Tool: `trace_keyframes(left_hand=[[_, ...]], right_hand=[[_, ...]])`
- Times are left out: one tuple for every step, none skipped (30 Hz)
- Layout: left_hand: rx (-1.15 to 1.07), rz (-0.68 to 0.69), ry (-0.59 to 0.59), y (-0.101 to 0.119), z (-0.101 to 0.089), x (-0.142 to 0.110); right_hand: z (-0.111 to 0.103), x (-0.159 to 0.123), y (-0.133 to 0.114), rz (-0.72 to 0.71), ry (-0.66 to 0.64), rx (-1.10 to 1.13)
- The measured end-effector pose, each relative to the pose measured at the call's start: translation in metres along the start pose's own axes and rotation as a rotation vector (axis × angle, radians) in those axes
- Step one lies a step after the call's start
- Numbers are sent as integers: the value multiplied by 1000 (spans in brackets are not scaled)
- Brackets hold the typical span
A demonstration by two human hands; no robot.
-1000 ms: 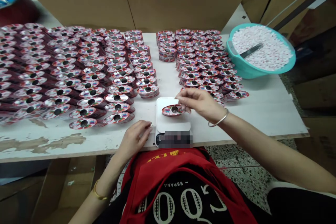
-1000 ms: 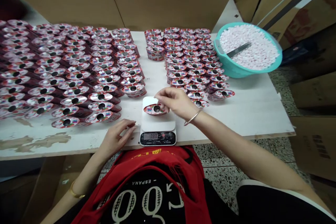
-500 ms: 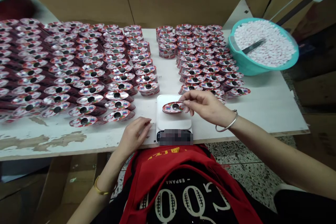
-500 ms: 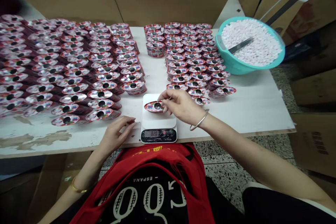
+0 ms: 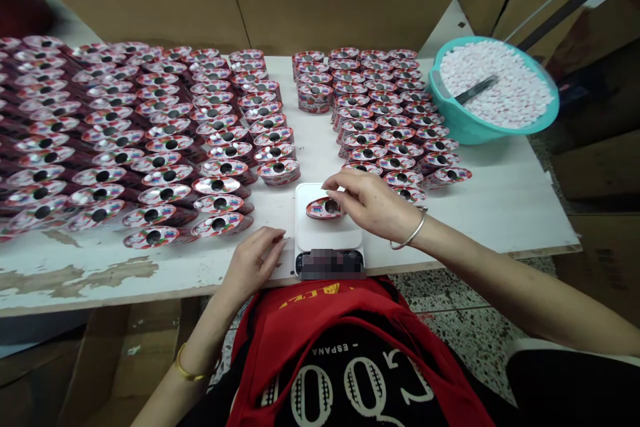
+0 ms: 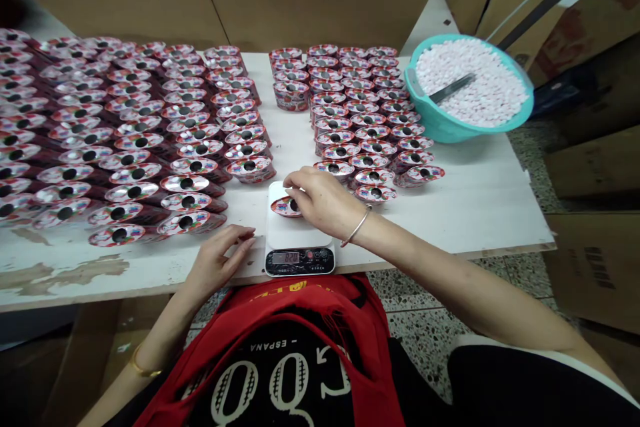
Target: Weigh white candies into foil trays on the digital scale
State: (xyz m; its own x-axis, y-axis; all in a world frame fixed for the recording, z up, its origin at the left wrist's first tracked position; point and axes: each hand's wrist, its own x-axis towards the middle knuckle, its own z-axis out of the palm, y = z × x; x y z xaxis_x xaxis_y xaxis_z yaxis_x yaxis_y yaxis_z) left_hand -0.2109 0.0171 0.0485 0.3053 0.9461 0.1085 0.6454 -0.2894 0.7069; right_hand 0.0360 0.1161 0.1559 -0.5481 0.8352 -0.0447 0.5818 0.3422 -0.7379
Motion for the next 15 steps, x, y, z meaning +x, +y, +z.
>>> trace_keyframes(left_hand=[[-1,-5,-2,0,0,0],[-3,-11,0,0,-1,0],[-3,-18,4,0,-1,0],[-3,-25,8,0,-2,-1],[-2,-31,11,0,-2,-1],[0,-37,13,0,-3,-1],[3,-43,13,0,-4,-2],[8,-49,12,0,-5,-2],[14,-54,10,0,-6,-2],[20,-59,10,0,-7,-3],[25,-63,10,0,-7,-3],[32,-67,11,0,-8,-3],[38,-71,12,0,-8,-3],[44,-75,12,0,-9,-3],[48,-78,12,1,-9,-3]], right_hand=[[-4,0,-1,-7,23,20],[-11,-1,0,-6,55,44],[-21,-1,2,10,100,71],[-34,-1,8,43,166,91],[-52,-1,18,91,259,88],[-73,0,32,150,372,57],[-97,1,51,209,511,-20],[-122,2,75,254,670,-162],[-147,4,102,305,786,-334],[-170,5,130,399,835,-507],[-191,7,158,577,832,-627],[-207,8,184,773,755,-679],[-219,8,206,834,710,-680],[-226,8,224,852,666,-674],[-229,8,238,818,638,-659]])
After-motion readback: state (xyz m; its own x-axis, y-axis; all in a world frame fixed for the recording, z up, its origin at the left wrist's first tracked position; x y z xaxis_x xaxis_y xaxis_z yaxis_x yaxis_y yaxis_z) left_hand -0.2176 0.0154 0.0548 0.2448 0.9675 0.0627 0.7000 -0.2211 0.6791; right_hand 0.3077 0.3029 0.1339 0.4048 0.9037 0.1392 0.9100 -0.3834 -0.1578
